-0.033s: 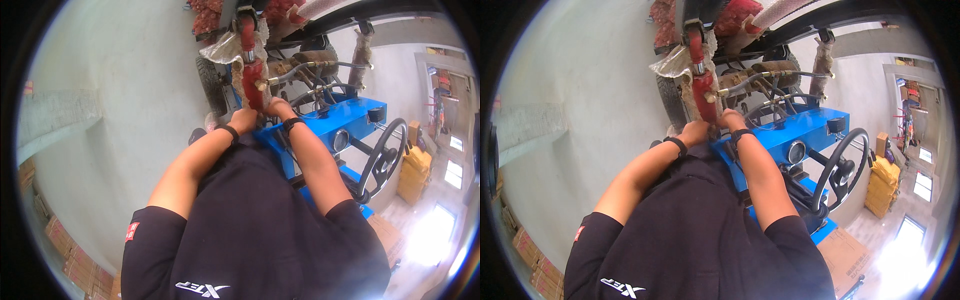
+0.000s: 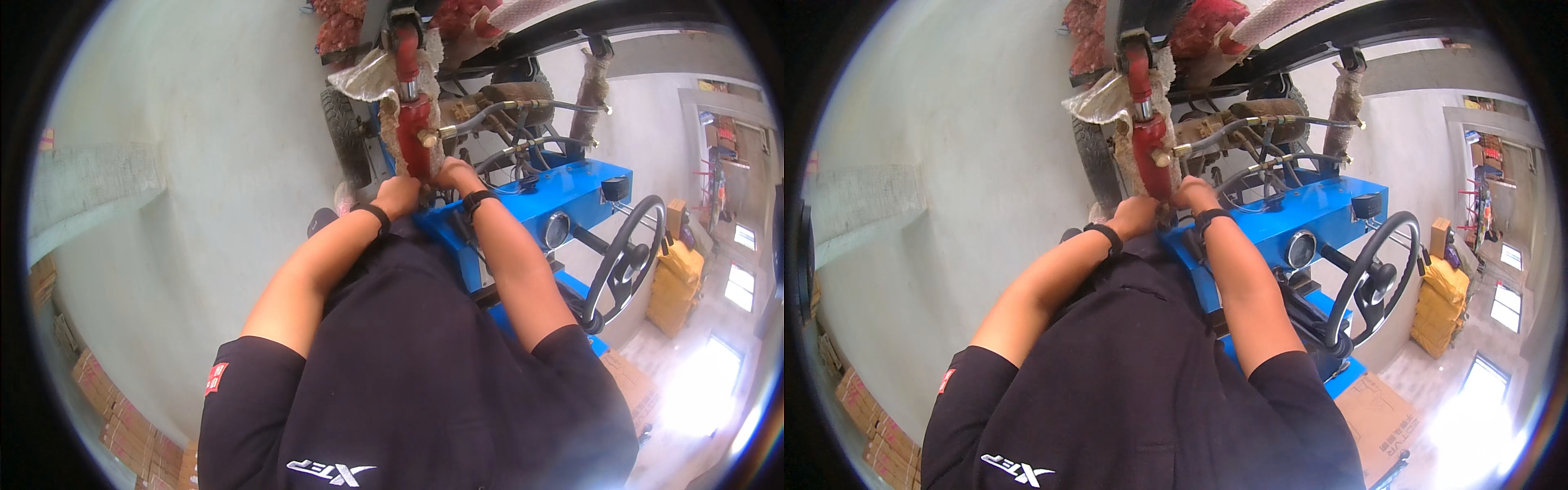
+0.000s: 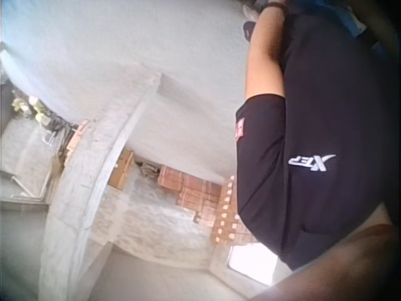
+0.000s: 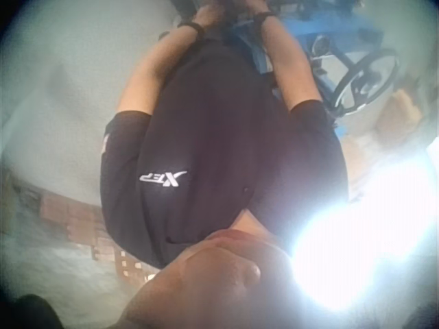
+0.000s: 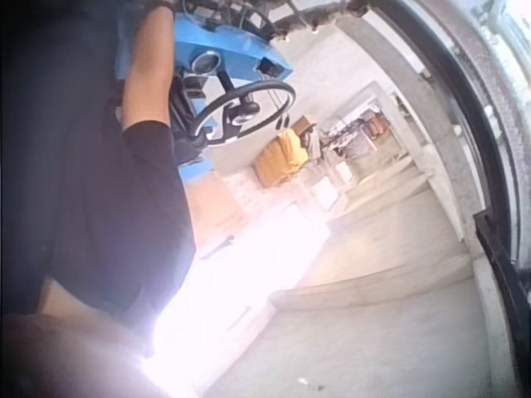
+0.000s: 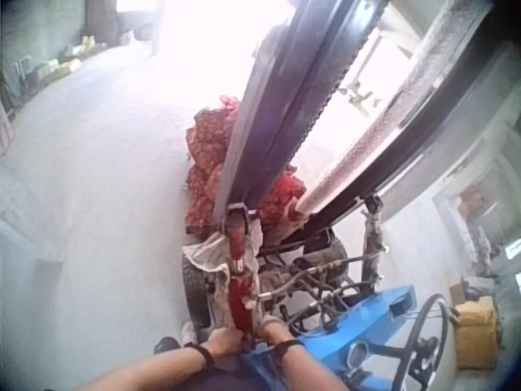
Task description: The person removes plastic protective wrapping from the hydraulic cylinders and mechanical components of a small blue forklift-like machine, then places the discarded plastic into a bucket.
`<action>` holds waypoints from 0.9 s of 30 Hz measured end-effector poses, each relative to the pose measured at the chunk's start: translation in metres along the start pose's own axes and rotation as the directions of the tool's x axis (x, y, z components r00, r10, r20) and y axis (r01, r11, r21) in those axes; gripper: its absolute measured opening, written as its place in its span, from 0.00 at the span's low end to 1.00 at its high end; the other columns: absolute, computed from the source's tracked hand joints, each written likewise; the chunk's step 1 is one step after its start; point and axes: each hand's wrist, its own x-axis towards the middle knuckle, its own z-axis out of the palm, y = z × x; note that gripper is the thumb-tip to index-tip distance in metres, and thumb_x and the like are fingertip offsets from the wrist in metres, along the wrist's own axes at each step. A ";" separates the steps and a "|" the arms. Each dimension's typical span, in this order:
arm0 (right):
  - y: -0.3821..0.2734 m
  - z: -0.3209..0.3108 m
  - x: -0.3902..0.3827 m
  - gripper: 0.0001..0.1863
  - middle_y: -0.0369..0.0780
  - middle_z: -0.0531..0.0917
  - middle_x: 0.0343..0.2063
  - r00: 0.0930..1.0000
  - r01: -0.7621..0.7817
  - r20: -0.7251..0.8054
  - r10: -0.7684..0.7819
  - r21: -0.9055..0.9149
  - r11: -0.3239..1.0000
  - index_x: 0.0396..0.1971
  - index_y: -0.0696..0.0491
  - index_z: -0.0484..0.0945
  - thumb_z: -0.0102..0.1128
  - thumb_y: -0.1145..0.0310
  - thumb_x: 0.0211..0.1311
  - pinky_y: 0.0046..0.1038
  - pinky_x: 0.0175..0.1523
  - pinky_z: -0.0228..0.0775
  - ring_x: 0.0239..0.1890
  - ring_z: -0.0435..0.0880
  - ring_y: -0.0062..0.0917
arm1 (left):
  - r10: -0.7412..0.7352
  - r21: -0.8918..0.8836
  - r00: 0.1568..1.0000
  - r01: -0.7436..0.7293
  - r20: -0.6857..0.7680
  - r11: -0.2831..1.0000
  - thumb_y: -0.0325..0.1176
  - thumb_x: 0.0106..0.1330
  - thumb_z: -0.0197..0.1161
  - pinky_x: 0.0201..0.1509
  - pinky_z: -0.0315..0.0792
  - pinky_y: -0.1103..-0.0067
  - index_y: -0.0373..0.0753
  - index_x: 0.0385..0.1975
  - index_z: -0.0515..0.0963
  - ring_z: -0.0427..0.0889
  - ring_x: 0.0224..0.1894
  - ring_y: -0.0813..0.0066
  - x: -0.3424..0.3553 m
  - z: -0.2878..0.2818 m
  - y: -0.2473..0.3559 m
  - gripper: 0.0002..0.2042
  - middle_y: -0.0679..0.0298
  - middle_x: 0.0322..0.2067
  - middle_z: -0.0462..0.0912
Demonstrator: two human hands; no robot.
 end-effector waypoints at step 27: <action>0.018 -0.015 0.042 0.44 0.47 0.79 0.59 0.997 -0.001 0.074 0.001 -0.002 1.000 0.57 0.54 0.79 0.70 0.39 0.42 0.41 0.68 0.63 0.64 0.75 0.40 | -0.093 -0.160 0.985 0.070 -0.142 0.985 0.39 0.55 0.67 0.44 0.78 0.59 0.41 0.40 0.81 0.84 0.40 0.50 -0.005 0.023 -0.016 0.15 0.52 0.35 0.85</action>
